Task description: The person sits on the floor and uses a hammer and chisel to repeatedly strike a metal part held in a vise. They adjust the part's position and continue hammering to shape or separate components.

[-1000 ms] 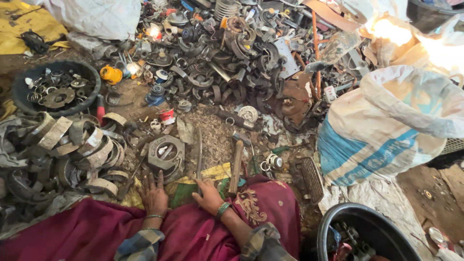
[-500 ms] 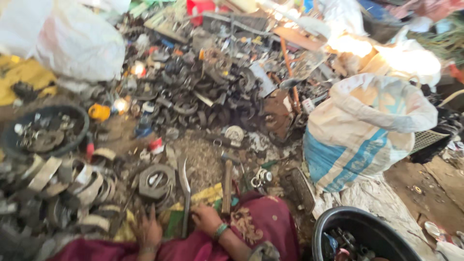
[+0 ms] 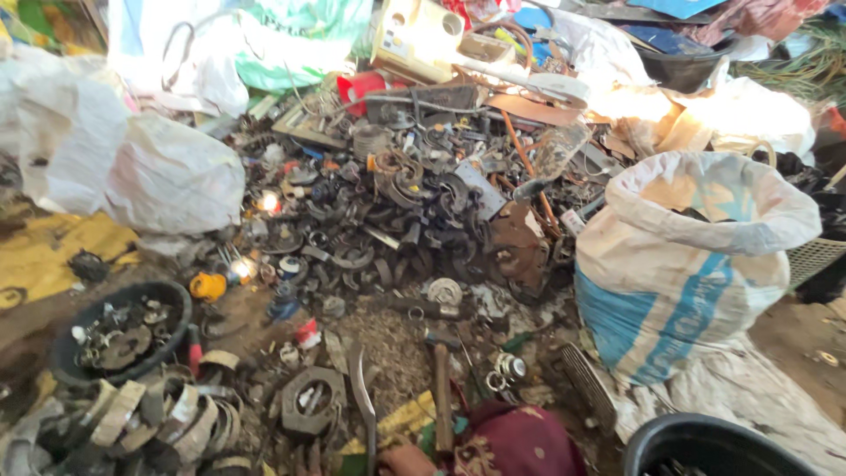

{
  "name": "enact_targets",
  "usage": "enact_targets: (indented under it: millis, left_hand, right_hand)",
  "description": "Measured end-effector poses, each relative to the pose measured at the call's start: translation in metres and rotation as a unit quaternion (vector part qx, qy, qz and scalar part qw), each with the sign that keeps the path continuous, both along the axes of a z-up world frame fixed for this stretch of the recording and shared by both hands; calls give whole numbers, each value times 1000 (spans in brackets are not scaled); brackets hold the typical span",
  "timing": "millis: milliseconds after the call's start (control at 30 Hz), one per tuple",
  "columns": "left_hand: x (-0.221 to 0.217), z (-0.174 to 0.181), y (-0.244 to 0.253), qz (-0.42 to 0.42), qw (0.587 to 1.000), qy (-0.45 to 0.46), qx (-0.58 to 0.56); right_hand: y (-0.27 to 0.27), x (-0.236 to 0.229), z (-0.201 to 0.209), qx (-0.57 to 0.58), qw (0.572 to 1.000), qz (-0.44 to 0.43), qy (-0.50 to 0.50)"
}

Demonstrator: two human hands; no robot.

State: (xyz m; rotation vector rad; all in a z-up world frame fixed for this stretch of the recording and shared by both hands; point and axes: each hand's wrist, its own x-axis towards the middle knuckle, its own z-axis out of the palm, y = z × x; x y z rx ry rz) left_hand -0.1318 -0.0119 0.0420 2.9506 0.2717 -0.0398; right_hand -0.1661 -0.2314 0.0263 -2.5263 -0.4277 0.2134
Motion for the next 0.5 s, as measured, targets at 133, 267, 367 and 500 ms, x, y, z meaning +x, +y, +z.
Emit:
enact_targets:
  millis: [133,267,367,500]
  left_hand:
    - [25,12,-10,-11,1000,12,-18]
    - [45,18,-17,-17,999,36,-31]
    - [53,18,-23,-16,997,58,-41]
    - [37,2,-19,-25,997,56,-45]
  right_hand:
    - [0,32,14,-57,998,-36,17]
    - [-2,59,30,-94,993,-58,31]
    - [-2,59,38,-117,989,-69,50]
    - [10,48,32,-146,984,-87,59]
